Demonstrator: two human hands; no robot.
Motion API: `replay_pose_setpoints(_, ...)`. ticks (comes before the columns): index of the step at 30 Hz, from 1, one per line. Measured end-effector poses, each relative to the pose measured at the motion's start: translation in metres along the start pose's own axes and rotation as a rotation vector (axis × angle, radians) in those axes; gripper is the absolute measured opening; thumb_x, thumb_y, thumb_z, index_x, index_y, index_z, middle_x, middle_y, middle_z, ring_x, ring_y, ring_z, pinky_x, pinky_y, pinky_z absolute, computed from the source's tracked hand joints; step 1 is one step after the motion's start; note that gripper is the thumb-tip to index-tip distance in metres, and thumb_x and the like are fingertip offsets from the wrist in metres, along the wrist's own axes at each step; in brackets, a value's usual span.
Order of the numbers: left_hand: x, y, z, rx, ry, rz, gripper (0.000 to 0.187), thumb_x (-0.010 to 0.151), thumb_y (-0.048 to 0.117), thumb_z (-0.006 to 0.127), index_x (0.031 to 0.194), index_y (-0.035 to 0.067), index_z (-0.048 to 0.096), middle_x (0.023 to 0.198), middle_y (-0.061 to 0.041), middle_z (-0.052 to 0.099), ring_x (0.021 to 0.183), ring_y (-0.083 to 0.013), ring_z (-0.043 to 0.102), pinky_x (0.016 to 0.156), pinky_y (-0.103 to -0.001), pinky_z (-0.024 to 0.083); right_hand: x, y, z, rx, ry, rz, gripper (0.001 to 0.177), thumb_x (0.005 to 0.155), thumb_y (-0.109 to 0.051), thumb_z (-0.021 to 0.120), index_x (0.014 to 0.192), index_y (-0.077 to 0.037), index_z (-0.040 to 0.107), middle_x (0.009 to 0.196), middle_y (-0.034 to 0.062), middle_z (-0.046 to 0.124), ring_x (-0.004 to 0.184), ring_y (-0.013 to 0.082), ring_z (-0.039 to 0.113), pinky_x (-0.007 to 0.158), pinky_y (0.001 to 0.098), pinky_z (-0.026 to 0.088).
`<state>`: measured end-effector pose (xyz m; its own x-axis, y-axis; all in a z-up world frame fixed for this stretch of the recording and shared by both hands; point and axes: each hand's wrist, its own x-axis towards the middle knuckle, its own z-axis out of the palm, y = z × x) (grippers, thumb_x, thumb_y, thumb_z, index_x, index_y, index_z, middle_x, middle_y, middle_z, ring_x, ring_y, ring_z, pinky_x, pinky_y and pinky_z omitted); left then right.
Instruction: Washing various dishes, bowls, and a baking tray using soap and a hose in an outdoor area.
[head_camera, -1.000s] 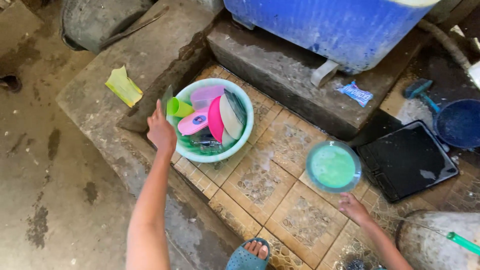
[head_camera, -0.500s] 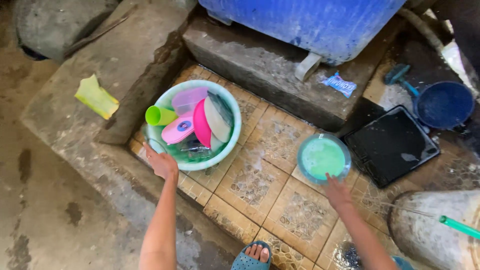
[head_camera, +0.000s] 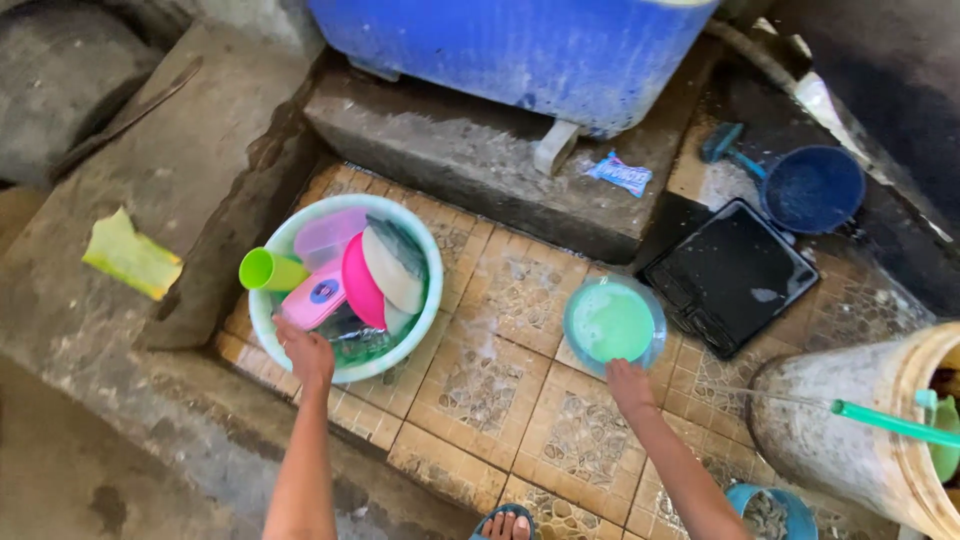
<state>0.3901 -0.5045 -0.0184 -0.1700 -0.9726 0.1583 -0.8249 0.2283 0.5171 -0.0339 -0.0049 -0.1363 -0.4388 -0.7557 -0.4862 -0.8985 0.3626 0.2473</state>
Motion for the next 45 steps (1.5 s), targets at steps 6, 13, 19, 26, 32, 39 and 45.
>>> replay_pose_setpoints(6, -0.021, 0.093, -0.038, 0.065, 0.122, -0.063, 0.093, 0.103, 0.035, 0.061, 0.158, -0.014, 0.004, 0.157, -0.051, 0.0, 0.145, -0.0618, 0.014, 0.118, -0.061, 0.016, -0.001, 0.012, 0.028, -0.095, 0.279, 0.017, 0.056, 0.08, -0.018, 0.057, 0.137, -0.019, 0.057, 0.122, 0.0057, 0.063, 0.114, 0.025, 0.059, 0.085, 0.0437, 0.051)
replay_pose_setpoints(13, -0.085, 0.172, 0.004, 0.12, 0.016, 0.597, 0.07, 0.095, 0.03, 0.06, 0.147, -0.011, 0.038, 0.157, -0.04, 0.024, 0.15, -0.0567, 0.015, 0.123, -0.07, 0.009, -0.011, 0.004, 0.104, -0.101, 0.02, -0.041, 0.029, 0.098, -0.018, 0.055, 0.126, -0.016, 0.059, 0.124, 0.0051, 0.06, 0.123, 0.0253, 0.056, 0.098, 0.0489, 0.048)
replay_pose_setpoints(19, -0.135, 0.26, 0.02, -0.018, -0.487, 0.876, 0.062, 0.082, 0.004, 0.063, 0.142, 0.005, 0.047, 0.157, -0.024, 0.034, 0.152, -0.0411, 0.022, 0.121, -0.062, 0.014, -0.036, 0.017, 0.109, 0.15, 0.016, -0.063, 0.038, 0.089, -0.016, 0.054, 0.126, -0.013, 0.058, 0.139, 0.015, 0.061, 0.12, 0.0391, 0.061, 0.103, 0.054, 0.045)
replay_pose_setpoints(26, -0.179, 0.302, 0.068, -0.044, -0.917, 1.116, 0.064, 0.087, 0.001, 0.059, 0.148, 0.009, 0.04, 0.16, -0.019, 0.031, 0.153, -0.0398, 0.02, 0.123, -0.059, 0.014, -0.123, 0.077, -0.11, 0.554, -0.16, -0.106, 0.034, 0.104, -0.018, 0.041, 0.134, -0.008, 0.053, 0.111, 0.0233, 0.071, 0.103, 0.0394, 0.069, 0.091, 0.0518, 0.055)
replay_pose_setpoints(32, -0.22, 0.365, 0.074, 0.052, -1.06, 1.421, 0.071, 0.089, 0.006, 0.061, 0.153, 0.004, 0.032, 0.163, -0.019, 0.027, 0.154, -0.0378, 0.019, 0.123, -0.057, 0.015, -0.135, 0.129, -0.075, 1.334, 0.189, 0.221, 0.033, 0.109, -0.026, 0.042, 0.127, -0.008, 0.062, 0.105, 0.0175, 0.074, 0.092, 0.0275, 0.07, 0.085, 0.0403, 0.055)
replay_pose_setpoints(39, -0.285, 0.444, 0.108, 0.021, -1.126, 1.64, 0.073, 0.097, 0.024, 0.057, 0.158, 0.004, 0.023, 0.168, -0.018, 0.019, 0.155, -0.0344, 0.014, 0.124, -0.055, 0.013, -0.154, 0.155, -0.04, 1.804, 0.775, 0.424, 0.028, 0.108, -0.026, 0.057, 0.119, -0.004, 0.069, 0.1, 0.0023, 0.07, 0.089, 0.0171, 0.059, 0.077, 0.0341, 0.046)
replay_pose_setpoints(45, -0.381, 0.514, 0.074, -0.325, -1.197, 1.453, 0.073, 0.106, 0.038, 0.038, 0.162, -0.004, 0.015, 0.169, -0.023, 0.015, 0.157, -0.0352, 0.011, 0.125, -0.053, 0.011, -0.179, 0.15, -0.033, 2.145, 0.694, 0.493, 0.029, 0.108, -0.02, 0.052, 0.129, -0.005, 0.066, 0.11, 0.0006, 0.07, 0.098, 0.0136, 0.063, 0.084, 0.0304, 0.051)
